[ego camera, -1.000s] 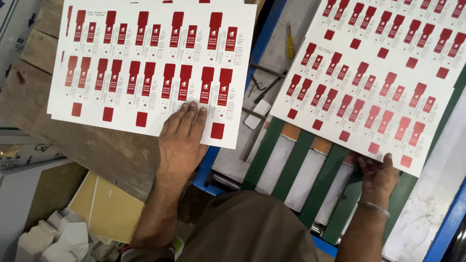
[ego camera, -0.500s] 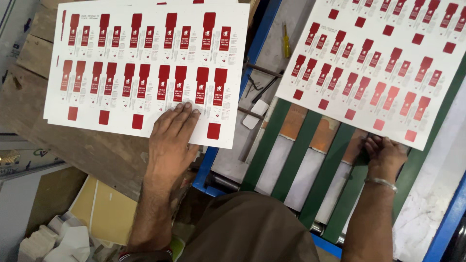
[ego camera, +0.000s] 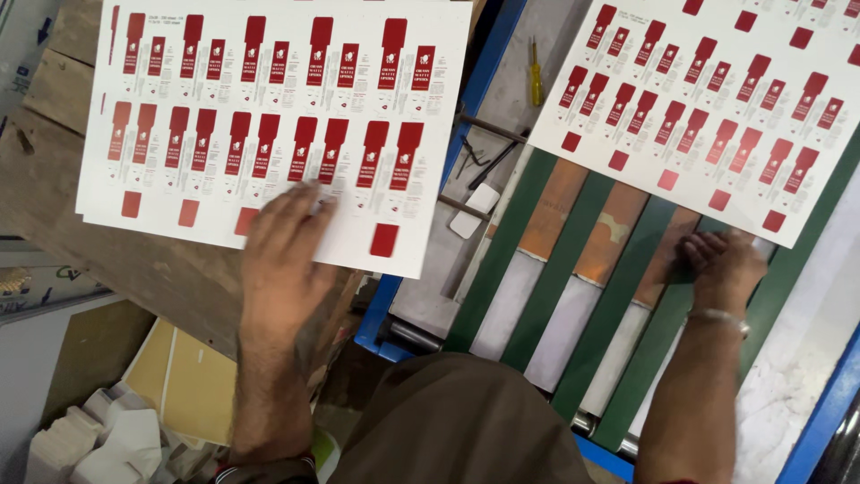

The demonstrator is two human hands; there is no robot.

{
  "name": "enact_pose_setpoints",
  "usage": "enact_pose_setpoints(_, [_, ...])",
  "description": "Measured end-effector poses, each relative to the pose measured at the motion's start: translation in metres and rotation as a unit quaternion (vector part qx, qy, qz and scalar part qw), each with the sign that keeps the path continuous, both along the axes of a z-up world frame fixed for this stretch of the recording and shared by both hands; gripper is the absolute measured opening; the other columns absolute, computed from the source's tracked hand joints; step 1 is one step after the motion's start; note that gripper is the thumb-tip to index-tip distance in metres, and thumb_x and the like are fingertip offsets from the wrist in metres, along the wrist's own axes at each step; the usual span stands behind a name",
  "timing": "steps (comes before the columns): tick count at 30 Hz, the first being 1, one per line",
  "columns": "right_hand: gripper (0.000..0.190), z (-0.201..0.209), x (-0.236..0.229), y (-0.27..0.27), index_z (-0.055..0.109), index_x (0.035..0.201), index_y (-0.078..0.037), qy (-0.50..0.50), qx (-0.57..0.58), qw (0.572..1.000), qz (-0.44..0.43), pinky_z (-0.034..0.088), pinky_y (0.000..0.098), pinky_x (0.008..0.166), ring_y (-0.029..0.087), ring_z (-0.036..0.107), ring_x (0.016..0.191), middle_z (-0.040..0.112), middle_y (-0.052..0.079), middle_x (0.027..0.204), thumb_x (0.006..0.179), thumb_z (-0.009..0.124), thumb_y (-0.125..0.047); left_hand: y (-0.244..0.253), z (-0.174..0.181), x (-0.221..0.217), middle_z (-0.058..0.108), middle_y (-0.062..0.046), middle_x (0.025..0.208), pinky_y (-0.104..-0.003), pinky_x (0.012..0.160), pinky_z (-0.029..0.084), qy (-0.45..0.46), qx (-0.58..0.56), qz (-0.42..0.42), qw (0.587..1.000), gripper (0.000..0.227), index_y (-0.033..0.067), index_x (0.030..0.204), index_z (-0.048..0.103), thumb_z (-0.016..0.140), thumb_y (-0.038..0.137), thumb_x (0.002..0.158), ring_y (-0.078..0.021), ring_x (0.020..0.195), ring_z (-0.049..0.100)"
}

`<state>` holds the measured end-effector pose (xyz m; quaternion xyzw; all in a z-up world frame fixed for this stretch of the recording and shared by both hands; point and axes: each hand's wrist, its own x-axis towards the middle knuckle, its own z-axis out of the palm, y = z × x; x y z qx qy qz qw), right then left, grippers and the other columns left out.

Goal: The person repeatedly picks up sheets of printed red and white labels from a stack on the left and places them onto a conveyor belt on the right. The task involves continuous manual handling of the label sheets to feed them into the machinery.

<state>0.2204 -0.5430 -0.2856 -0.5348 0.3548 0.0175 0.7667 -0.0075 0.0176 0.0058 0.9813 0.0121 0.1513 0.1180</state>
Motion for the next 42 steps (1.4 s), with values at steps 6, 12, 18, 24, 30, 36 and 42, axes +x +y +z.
enact_pose_setpoints(6, [0.053, 0.084, -0.100, 0.139, 0.059, 0.136, 0.004, -0.192, 0.158, 0.921, 0.300, 0.062, 0.0448, 0.098, 0.031, 0.072, 0.111, 0.069, 0.018, 0.125, 0.104, 0.072, -0.037, -0.044, -0.012, 0.015, 0.062, -0.016, 0.141, -0.048, 0.116, 0.049, -0.007, 0.003, -0.024, 1.000, 0.064, 0.0000, 0.138, 0.063, 0.067, 0.001, 0.074, -0.0337, 0.137, 0.058])
enact_pose_setpoints(12, [0.068, 0.165, -0.157, 0.244, 0.041, 0.154, -0.005, -0.191, 0.252, 0.905, 0.285, 0.058, 0.0399, 0.101, 0.021, 0.063, 0.122, 0.060, 0.008, 0.141, 0.095, 0.071, -0.022, -0.136, -0.030, 0.042, 0.058, -0.023, 0.143, -0.062, 0.120, 0.032, 0.061, 0.024, -0.175, 0.982, 0.071, -0.0014, 0.138, 0.060, 0.075, 0.044, 0.086, -0.0390, 0.139, 0.049])
enact_pose_setpoints(18, [0.051, 0.090, -0.111, 0.158, 0.045, 0.154, 0.007, -0.204, 0.127, 0.970, 0.047, 0.063, 0.0393, 0.112, 0.027, 0.069, 0.132, 0.063, 0.017, 0.148, 0.103, 0.055, 0.006, -0.077, -0.031, 0.026, 0.050, -0.027, 0.151, -0.063, 0.120, 0.025, 0.077, 0.075, -0.101, 0.989, 0.085, -0.0016, 0.145, 0.053, 0.070, 0.059, 0.088, -0.0439, 0.143, 0.043])
enact_pose_setpoints(24, [0.040, 0.012, -0.104, 0.047, 0.050, 0.146, 0.006, -0.171, 0.008, 0.978, -0.123, 0.074, 0.0410, 0.080, 0.033, 0.080, 0.107, 0.068, 0.024, 0.136, 0.105, 0.050, 0.006, -0.030, -0.032, 0.019, 0.056, -0.027, 0.148, -0.060, 0.117, 0.037, 0.038, 0.131, -0.018, 0.991, 0.080, -0.0021, 0.144, 0.056, 0.075, 0.048, 0.085, -0.0421, 0.143, 0.046])
enact_pose_setpoints(30, [0.037, -0.012, -0.075, 0.041, 0.053, 0.143, 0.006, -0.196, -0.041, 0.975, -0.092, 0.070, 0.0352, 0.072, 0.031, 0.080, 0.103, 0.071, 0.024, 0.133, 0.106, 0.049, 0.006, -0.027, -0.033, 0.026, 0.063, -0.019, 0.142, -0.056, 0.108, 0.050, -0.008, 0.131, -0.001, 0.991, 0.055, 0.0034, 0.137, 0.064, 0.079, 0.025, 0.088, -0.0372, 0.136, 0.057])
enact_pose_setpoints(36, [0.035, -0.020, -0.060, 0.042, 0.053, 0.142, 0.010, -0.205, 0.001, 0.976, -0.080, 0.069, 0.0396, 0.084, 0.034, 0.080, 0.109, 0.070, 0.026, 0.133, 0.108, 0.049, 0.007, -0.026, -0.032, 0.025, 0.065, -0.020, 0.139, -0.055, 0.105, 0.052, -0.002, 0.109, 0.000, 0.994, 0.054, 0.0026, 0.135, 0.065, 0.080, 0.025, 0.088, -0.0380, 0.133, 0.059])
enact_pose_setpoints(42, [0.040, -0.007, -0.034, 0.048, 0.041, 0.146, -0.003, -0.169, 0.054, 0.984, -0.030, 0.073, 0.0468, 0.085, 0.031, 0.079, 0.110, 0.068, 0.016, 0.131, 0.107, 0.050, -0.006, -0.024, -0.034, 0.029, 0.066, -0.019, 0.137, -0.054, 0.105, 0.051, -0.008, 0.099, -0.001, 0.995, 0.053, 0.0035, 0.133, 0.067, 0.080, 0.028, 0.088, -0.0371, 0.131, 0.060])
